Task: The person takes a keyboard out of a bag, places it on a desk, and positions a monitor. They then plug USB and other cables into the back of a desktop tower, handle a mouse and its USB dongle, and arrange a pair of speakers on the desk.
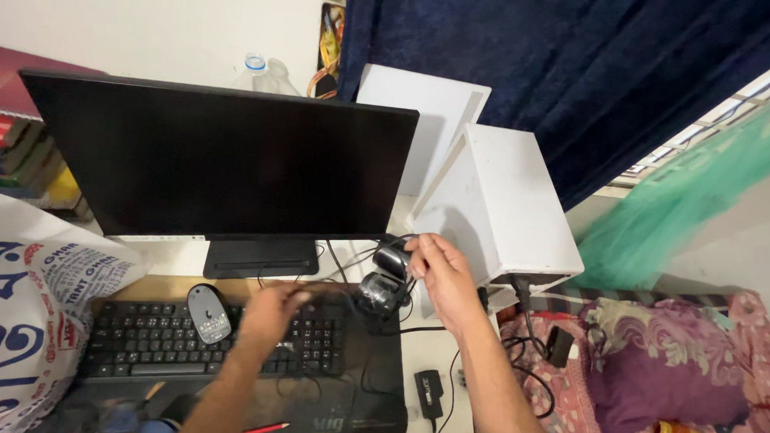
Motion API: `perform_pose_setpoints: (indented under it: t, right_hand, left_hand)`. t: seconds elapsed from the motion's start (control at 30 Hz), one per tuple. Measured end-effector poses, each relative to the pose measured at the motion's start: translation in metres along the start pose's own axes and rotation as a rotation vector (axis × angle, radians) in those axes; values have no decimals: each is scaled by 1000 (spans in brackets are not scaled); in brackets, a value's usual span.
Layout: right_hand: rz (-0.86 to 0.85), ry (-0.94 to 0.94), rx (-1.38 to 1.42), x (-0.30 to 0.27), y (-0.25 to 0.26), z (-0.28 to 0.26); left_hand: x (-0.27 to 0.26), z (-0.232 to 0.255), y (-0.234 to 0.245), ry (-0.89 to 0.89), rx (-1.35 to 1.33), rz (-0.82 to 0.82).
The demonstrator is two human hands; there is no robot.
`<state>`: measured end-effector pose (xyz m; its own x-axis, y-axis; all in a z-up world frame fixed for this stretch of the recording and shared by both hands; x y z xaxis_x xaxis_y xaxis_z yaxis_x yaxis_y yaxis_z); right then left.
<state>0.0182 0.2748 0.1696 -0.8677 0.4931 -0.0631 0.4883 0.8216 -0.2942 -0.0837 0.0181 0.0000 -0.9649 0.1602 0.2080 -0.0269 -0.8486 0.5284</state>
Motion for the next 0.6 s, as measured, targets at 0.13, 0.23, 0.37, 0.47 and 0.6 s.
perform_pose_setpoints:
  t: [0.13,0.23,0.37,0.47,0.6]
  right_hand:
    - [68,107,99,10,15,-2]
    - [217,111,190,15,29,-1]
    - [213,144,274,18,32,-14]
    - [27,193,106,10,11,-21]
    - [41,181,38,10,1,-22]
  left_hand:
    - [13,-80,25,389,-81,-81]
    - [16,-116,56,430,-74,43]
    - [5,-153,107,419,103,326]
    - [5,-162,125,321,375,473]
    - [-9,-183,142,473,259,736]
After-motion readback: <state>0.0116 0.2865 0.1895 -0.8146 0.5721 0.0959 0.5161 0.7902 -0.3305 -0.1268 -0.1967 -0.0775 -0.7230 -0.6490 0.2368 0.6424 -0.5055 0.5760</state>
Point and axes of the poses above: each hand's wrist, its own x-axis towards the middle knuckle, its own y-axis out of the back of the hand, z = x × y, the point moved 8 cm from there along x, towards the middle knuckle, and after that the axes turned 14 degrees about z, right-handed, at the moved point
